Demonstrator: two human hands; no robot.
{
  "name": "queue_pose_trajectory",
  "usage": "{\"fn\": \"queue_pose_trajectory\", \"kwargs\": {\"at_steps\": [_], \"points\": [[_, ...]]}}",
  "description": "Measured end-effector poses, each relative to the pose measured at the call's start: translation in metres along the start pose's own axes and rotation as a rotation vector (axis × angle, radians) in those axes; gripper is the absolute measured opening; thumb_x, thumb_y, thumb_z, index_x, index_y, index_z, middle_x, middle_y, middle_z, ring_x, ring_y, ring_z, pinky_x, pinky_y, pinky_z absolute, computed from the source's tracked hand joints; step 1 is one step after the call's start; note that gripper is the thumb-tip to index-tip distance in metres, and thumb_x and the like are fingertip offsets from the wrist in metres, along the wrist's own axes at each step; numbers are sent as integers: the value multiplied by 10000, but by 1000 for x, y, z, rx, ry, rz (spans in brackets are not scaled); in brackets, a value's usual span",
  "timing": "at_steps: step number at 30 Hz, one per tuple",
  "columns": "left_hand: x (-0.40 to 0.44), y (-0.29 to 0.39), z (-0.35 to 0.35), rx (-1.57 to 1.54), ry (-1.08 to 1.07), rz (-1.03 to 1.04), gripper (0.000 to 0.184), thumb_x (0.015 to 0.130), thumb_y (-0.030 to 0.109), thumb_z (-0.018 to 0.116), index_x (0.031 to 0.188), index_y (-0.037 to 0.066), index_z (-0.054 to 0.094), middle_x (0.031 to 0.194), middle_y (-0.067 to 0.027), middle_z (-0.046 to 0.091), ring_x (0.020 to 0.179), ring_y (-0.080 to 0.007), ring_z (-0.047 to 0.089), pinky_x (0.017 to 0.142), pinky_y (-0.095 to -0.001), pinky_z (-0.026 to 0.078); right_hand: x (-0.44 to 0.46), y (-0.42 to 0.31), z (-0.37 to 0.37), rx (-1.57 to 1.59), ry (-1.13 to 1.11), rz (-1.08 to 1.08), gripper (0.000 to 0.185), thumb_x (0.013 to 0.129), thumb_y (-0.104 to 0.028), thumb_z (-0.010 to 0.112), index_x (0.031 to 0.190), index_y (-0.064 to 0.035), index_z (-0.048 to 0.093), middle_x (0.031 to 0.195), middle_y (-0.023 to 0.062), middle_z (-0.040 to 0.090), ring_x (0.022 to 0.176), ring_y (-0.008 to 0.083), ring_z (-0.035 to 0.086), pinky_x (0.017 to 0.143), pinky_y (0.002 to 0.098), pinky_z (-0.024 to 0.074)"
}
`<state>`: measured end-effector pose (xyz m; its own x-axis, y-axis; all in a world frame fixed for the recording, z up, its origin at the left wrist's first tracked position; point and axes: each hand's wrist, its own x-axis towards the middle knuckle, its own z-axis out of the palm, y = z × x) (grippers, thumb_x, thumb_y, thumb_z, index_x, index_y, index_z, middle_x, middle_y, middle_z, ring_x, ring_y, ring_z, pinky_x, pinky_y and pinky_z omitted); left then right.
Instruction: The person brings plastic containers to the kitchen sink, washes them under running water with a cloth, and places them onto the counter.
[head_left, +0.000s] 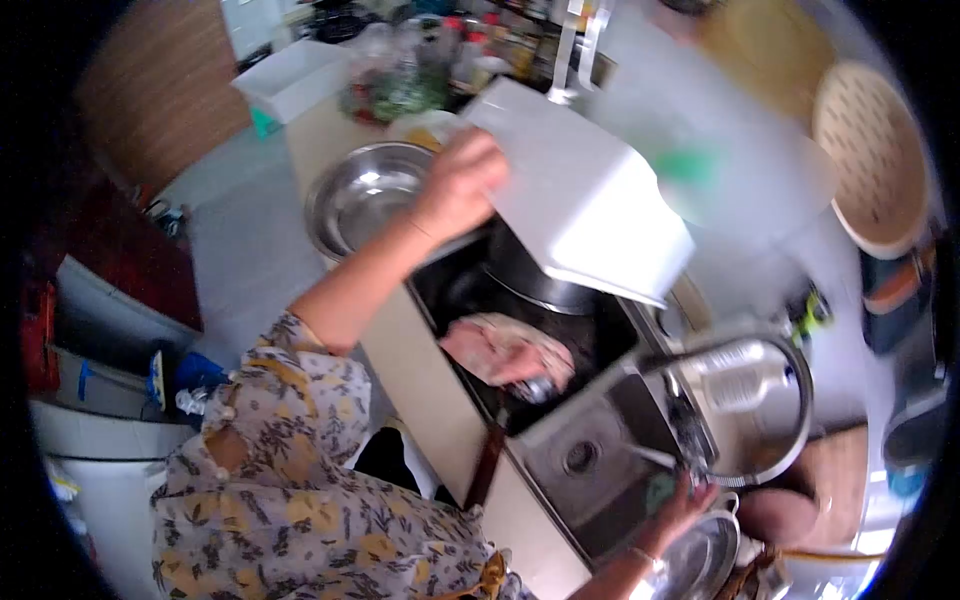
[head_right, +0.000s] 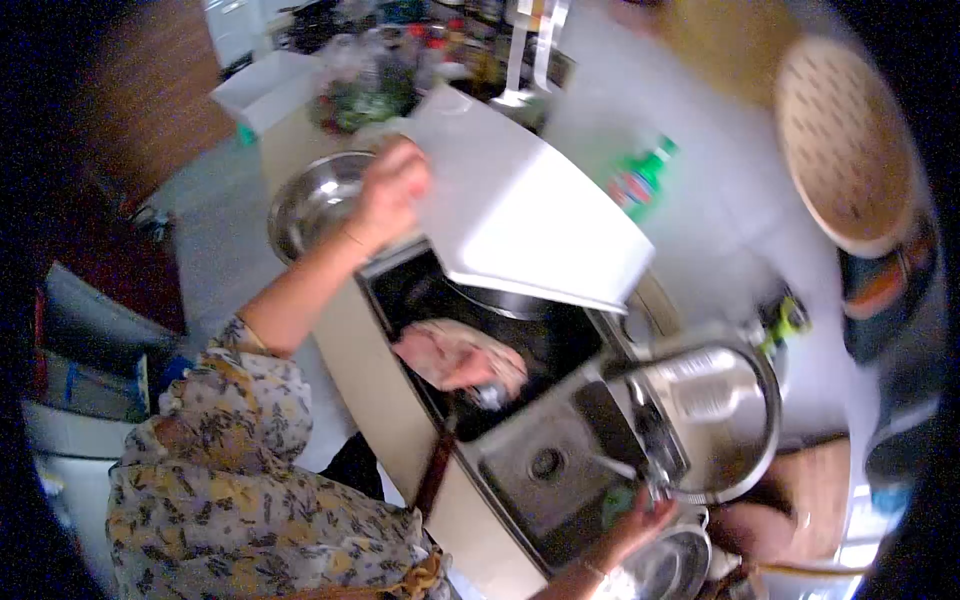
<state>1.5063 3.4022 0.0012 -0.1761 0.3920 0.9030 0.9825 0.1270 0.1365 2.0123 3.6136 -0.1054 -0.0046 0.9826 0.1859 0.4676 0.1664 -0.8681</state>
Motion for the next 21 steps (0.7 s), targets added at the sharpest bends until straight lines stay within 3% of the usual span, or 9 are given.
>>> {"fn": "queue_pose_trajectory", "kwargs": {"at_steps": [4,5,7,11,13,15,18,21], "points": [[-21,-32,-25,30,-157,100,223,616,67,688,753,85,513,844,-57,471,831,-244,522,745,-383,417,-13,-20,9,12,77,111,560,857,-164,699,1314,-28,406,1148,116,546,986,215,526,840,354,460],[-25,-37,-30,34,-183,118,239,620,96,704,779,88,525,864,-51,474,841,-232,525,768,-387,416,0,13,6,312,-47,50,551,862,-171,692,1314,-41,404,1161,117,550,1008,226,534,840,359,466],[-27,-46,-42,-40,-329,155,283,627,168,744,813,102,541,897,-38,485,878,-205,530,798,-382,406,-7,2,16,375,68,177,536,867,-165,681,1310,-45,404,1165,114,552,1015,234,539,845,367,465],[-24,-50,-64,-165,-400,209,345,625,238,785,846,113,552,918,-24,499,890,-197,535,821,-365,399,-6,4,13,128,29,46,524,849,-158,686,1294,-44,433,1157,113,555,985,241,548,824,372,474],[-25,-54,-67,-259,-430,224,457,578,304,821,894,109,556,949,-28,529,872,-224,548,793,-393,416,-14,-9,23,-92,167,20,507,837,-140,692,1276,-58,451,1121,98,561,941,228,561,763,350,491],[-26,-55,-70,-411,-524,205,514,577,360,839,919,104,554,967,-33,546,877,-221,553,799,-397,416,-25,-29,35,278,129,151,600,793,-168,754,1295,-79,439,1136,114,579,880,233,594,724,345,532],[-30,-54,-66,-458,-525,187,432,632,303,821,907,102,556,948,-29,547,878,-211,553,801,-385,417,-27,-38,43,269,171,227,649,794,-131,744,1335,-92,389,1120,114,570,863,222,596,662,356,533],[-36,-57,-58,-476,-514,162,328,685,216,793,875,97,553,929,-22,543,861,-203,549,767,-363,426,-18,-27,47,274,167,224,626,818,-130,712,1344,-76,377,1128,113,569,874,211,593,674,332,529]]}}
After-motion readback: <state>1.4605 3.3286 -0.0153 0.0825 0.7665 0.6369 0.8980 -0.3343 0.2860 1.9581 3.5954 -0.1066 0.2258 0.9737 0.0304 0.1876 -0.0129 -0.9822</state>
